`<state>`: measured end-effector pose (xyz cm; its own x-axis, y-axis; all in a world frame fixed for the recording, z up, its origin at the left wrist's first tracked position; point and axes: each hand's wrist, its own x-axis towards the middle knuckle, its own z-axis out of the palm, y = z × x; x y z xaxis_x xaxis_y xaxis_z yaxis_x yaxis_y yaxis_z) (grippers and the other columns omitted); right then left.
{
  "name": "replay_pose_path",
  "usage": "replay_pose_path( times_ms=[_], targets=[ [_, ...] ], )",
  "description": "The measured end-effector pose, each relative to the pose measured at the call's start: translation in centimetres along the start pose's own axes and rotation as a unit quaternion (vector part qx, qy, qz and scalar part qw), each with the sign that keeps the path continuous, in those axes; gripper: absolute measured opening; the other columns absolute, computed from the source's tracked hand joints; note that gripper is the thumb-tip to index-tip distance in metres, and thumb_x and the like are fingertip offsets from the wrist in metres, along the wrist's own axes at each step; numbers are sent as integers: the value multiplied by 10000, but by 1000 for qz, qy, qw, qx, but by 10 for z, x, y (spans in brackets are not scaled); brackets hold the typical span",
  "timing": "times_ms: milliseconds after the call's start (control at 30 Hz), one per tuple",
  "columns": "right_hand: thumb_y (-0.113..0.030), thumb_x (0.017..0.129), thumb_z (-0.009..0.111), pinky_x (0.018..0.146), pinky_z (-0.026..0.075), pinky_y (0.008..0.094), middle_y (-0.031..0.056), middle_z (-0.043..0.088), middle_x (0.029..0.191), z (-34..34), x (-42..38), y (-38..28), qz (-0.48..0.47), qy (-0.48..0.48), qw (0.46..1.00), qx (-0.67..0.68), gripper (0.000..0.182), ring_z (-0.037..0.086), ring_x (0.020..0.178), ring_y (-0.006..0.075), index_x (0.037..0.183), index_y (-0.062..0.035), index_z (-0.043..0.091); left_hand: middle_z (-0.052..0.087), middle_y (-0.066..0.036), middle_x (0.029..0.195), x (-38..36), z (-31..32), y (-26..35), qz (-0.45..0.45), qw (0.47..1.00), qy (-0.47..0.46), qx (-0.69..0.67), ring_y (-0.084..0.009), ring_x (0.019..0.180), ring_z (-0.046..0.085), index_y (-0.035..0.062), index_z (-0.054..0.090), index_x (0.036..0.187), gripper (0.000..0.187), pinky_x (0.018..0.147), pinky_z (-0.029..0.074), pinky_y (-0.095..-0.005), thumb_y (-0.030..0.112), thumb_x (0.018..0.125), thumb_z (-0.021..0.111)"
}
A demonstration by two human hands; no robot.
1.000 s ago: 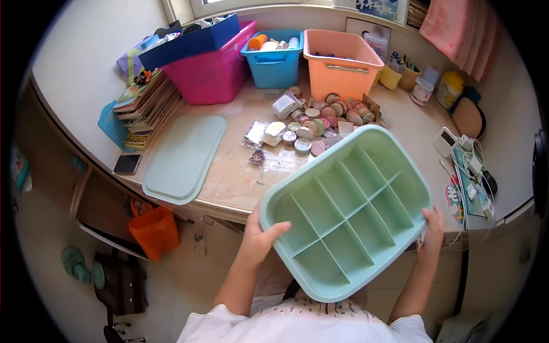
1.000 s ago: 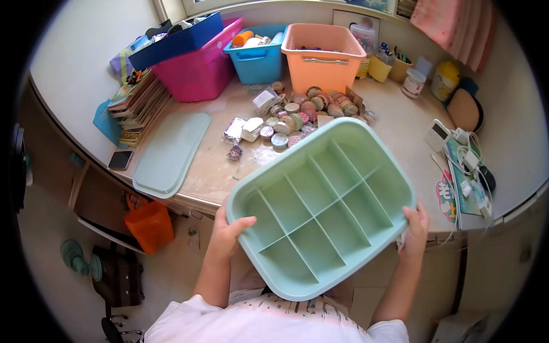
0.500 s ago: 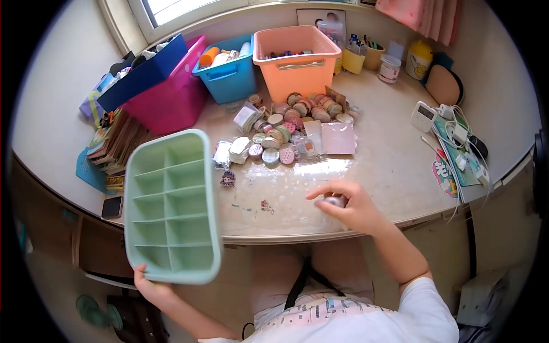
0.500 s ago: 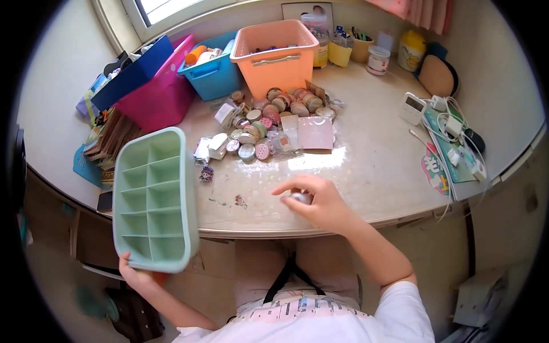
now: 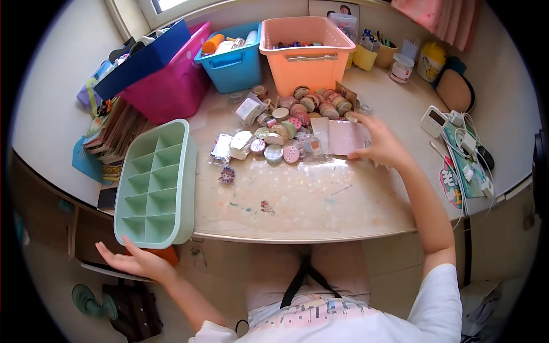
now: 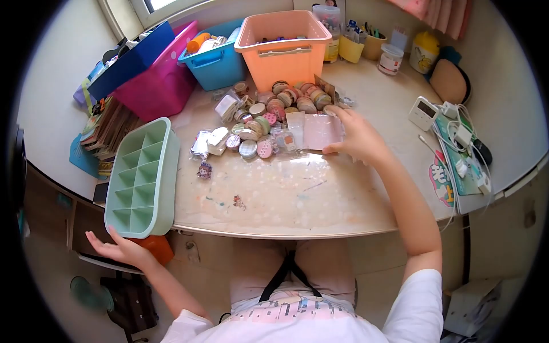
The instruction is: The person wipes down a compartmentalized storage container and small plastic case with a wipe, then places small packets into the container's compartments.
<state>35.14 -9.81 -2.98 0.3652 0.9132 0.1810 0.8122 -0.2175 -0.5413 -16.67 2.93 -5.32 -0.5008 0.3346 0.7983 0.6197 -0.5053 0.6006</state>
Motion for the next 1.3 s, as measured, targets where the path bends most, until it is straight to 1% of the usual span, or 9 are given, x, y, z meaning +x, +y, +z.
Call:
replay_pose_path(
  times_ms=[133,300,367,500,600,833,1033,1100,1300],
  targets=[
    [-167,698,935,1073,510,420,152,622,1428,13,0,8,-35,49,997,47,814,610,1291,345,1438,-86,605,623,-192,1312,-71,1,76,257,922,-272,-94,-386,1311,585,-7,629,1257,312,1115,479,-512,45,952,670],
    [-63,804,852,783,555,318,89,769,1002,-10,-8,9,43,137,981,133,306,691,896,178,1091,-17,759,732,-93,1031,-95,63,140,242,831,-445,-231,-288,926,731,53,728,1135,294,809,600,-360,-9,854,785],
    [-20,823,825,731,527,284,58,756,885,-17,-10,3,42,164,964,204,155,651,814,108,971,-24,780,731,-95,1047,-97,79,151,62,777,-602,-173,-288,978,722,53,725,1168,369,808,592,-350,30,820,843],
    [12,833,802,720,545,292,50,749,900,-2,-27,-17,-307,17,923,234,132,682,784,169,943,-59,789,736,-107,1081,-105,105,168,9,756,-601,-257,-283,1047,722,59,732,1155,400,885,579,-375,19,781,868],
    [-6,830,806,724,563,311,51,740,913,17,-43,-37,-327,-49,911,244,135,695,782,207,936,-90,807,748,-78,1029,-114,110,153,202,708,-616,-279,-294,1163,700,67,773,997,263,953,554,-408,76,762,891],
    [-119,755,867,718,564,354,61,749,957,-1,-44,-30,-292,-379,858,186,233,718,787,233,980,-94,811,713,-61,1175,-123,84,150,132,636,-709,-274,-286,1255,640,110,733,1070,384,1064,442,-429,254,766,917],
    [-203,759,900,709,548,360,75,742,917,-12,-36,-17,-251,-337,889,180,321,700,793,234,1046,-97,803,670,-104,1301,-130,79,169,160,649,-708,-229,-302,1319,590,96,682,1219,557,1093,416,-430,318,766,917],
    [-200,772,893,674,538,356,84,733,894,-7,-29,-13,-94,-219,962,135,304,690,759,244,1028,-78,783,672,-119,1295,-130,79,160,169,665,-700,-197,-311,1303,596,90,683,1217,537,1085,426,-430,307,780,908],
    [-157,797,860,821,521,372,96,737,902,-15,-31,-7,25,-159,987,-2,203,682,873,253,939,-68,745,683,-209,1249,-83,128,106,139,870,-471,34,-398,1207,622,20,613,1331,431,1067,474,-493,137,935,738]
  ],
)
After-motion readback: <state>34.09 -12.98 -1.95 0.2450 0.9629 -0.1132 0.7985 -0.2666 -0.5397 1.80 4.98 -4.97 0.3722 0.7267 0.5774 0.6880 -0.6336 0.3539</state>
